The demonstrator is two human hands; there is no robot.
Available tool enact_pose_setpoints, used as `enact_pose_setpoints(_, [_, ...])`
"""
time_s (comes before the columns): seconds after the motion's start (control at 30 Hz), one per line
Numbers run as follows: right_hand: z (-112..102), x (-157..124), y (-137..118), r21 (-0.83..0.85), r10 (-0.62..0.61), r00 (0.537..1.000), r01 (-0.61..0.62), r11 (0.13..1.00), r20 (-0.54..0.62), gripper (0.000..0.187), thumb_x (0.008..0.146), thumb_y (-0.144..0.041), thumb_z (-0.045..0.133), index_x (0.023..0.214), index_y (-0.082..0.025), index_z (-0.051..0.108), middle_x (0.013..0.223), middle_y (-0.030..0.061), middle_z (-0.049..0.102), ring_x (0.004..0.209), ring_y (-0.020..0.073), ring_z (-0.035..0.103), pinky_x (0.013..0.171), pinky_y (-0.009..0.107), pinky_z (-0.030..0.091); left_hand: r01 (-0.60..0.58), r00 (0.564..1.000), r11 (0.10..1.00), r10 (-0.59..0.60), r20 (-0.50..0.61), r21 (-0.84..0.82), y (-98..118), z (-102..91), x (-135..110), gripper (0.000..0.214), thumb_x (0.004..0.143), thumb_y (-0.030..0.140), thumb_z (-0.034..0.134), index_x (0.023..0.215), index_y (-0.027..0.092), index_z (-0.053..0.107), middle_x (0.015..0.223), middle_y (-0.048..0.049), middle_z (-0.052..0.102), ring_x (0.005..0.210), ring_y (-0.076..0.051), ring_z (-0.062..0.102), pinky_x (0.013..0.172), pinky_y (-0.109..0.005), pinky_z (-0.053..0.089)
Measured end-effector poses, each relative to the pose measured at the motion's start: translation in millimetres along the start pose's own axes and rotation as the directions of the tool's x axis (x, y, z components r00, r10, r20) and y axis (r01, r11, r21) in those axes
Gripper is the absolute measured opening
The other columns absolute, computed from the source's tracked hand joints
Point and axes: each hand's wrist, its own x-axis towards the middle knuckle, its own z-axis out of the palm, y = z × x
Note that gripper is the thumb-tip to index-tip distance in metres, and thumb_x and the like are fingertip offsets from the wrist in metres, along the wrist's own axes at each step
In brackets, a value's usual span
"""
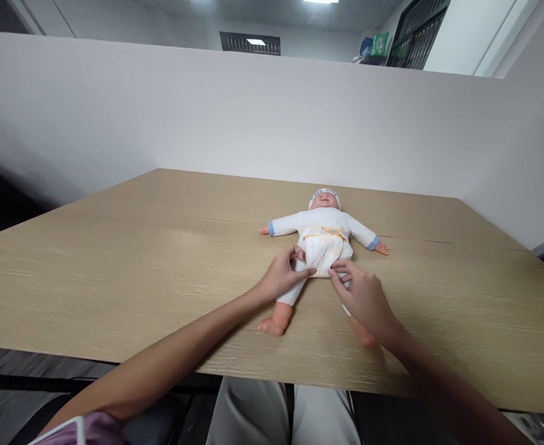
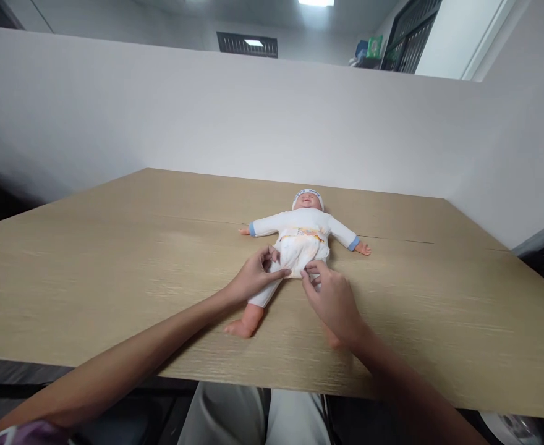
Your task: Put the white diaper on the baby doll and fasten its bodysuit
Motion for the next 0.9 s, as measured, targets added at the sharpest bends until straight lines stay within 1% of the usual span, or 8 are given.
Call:
enact_pose_setpoints(0.1, [-0.8,0.2,-2.0,-0.017,0.014,1.000,-0.014,1.000,-0.010,0.013,0.103,-0.034,0.064,0.106,-0.024,0.072,0.096,0.0032,0.084,0.077,0.0220,0.079,0.068,0.029,0.050,0.046,0.997,0.998,-0.049,-0.055,-0.051,-1.0,1.2,0.3,0.047,0.070,0.036,0.091,0.099,0.022,0.056,0.094,0.0024,0.065,0.079,-0.016,0.058,0.075,-0.029,0.043])
enact_pose_setpoints(0.23, [1.5,0.4,1.7,-0.049,-0.071,0.997,0.071,0.996,0.012,0.017,0.104,-0.034,0.062,0.103,-0.024,0.075,0.099,0.0046,0.083,0.078,0.0217,0.077,0.071,0.031,0.051,0.066,0.998,0.997,-0.067,-0.022,-0.043,1.0,-0.3,-0.7,0.049,0.071,0.038,0.091,0.108,0.020,0.065,0.104,-0.0032,0.073,0.096,-0.023,0.069,0.085,-0.032,0.050])
enact_pose_setpoints(0.33, [4.0,0.1,5.8,-0.051,-0.154,0.987,0.157,0.986,0.054,0.021,0.106,-0.030,0.058,0.100,-0.023,0.076,0.101,0.0066,0.079,0.080,0.0215,0.073,0.074,0.032,0.052,0.037,0.999,0.999,-0.038,0.029,0.039,4.3,-3.1,-1.3,0.037,0.077,0.040,0.087,0.105,0.020,0.071,0.104,-0.0040,0.077,0.096,-0.024,0.070,0.086,-0.033,0.051])
enact_pose_setpoints(0.47, [7.4,-2.4,7.2,-0.006,-0.174,0.983,0.174,0.985,0.064,0.020,0.106,-0.029,0.057,0.113,-0.021,0.074,0.114,0.0085,0.074,0.085,0.0209,0.071,0.081,0.035,0.055,-0.003,0.995,0.992,-0.011,0.102,0.128,7.4,-5.5,-0.2,0.028,0.083,0.042,0.081,0.098,0.020,0.076,0.096,-0.0018,0.077,0.086,-0.022,0.066,0.081,-0.032,0.049])
enact_pose_setpoints(0.53, [8.9,-4.5,6.8,0.009,-0.175,0.983,0.174,0.985,0.057,0.020,0.105,-0.031,0.058,0.115,-0.021,0.072,0.122,0.0097,0.073,0.096,0.0232,0.071,0.087,0.037,0.056,0.006,0.992,0.994,-0.020,0.127,0.108,8.2,-5.5,0.8,0.030,0.083,0.044,0.081,0.098,0.019,0.076,0.094,-0.0018,0.076,0.086,-0.022,0.066,0.081,-0.032,0.048])
enact_pose_setpoints(0.63, [11.0,-7.3,7.2,0.018,-0.163,0.985,0.162,0.987,0.053,0.020,0.104,-0.034,0.061,0.118,-0.021,0.069,0.131,0.0107,0.071,0.109,0.0271,0.069,0.097,0.042,0.055,0.053,0.988,0.998,-0.058,0.144,0.036,9.4,-5.1,2.0,0.038,0.080,0.047,0.082,0.103,0.018,0.075,0.099,-0.0032,0.076,0.093,-0.024,0.066,0.085,-0.033,0.049])
enact_pose_setpoints(0.73, [11.6,-7.9,8.7,0.019,-0.131,0.989,0.130,0.991,0.065,0.025,0.102,-0.038,0.062,0.120,-0.021,0.066,0.121,0.0104,0.073,0.106,0.0279,0.068,0.097,0.044,0.054,0.097,0.982,0.995,-0.093,0.162,-0.020,10.3,-5.2,2.7,0.041,0.079,0.048,0.083,0.106,0.019,0.073,0.103,-0.0043,0.076,0.096,-0.025,0.066,0.086,-0.034,0.050])
enact_pose_setpoints(0.9, [9.4,-2.4,11.6,0.057,-0.060,0.993,0.054,0.997,0.100,0.024,0.101,-0.044,0.060,0.110,-0.022,0.064,0.100,0.0055,0.072,0.091,0.0245,0.067,0.086,0.038,0.052,0.145,0.974,0.982,-0.120,0.193,-0.123,8.1,-4.5,3.3,0.042,0.081,0.052,0.083,0.105,0.019,0.072,0.105,-0.0072,0.076,0.098,-0.027,0.068,0.086,-0.037,0.052])
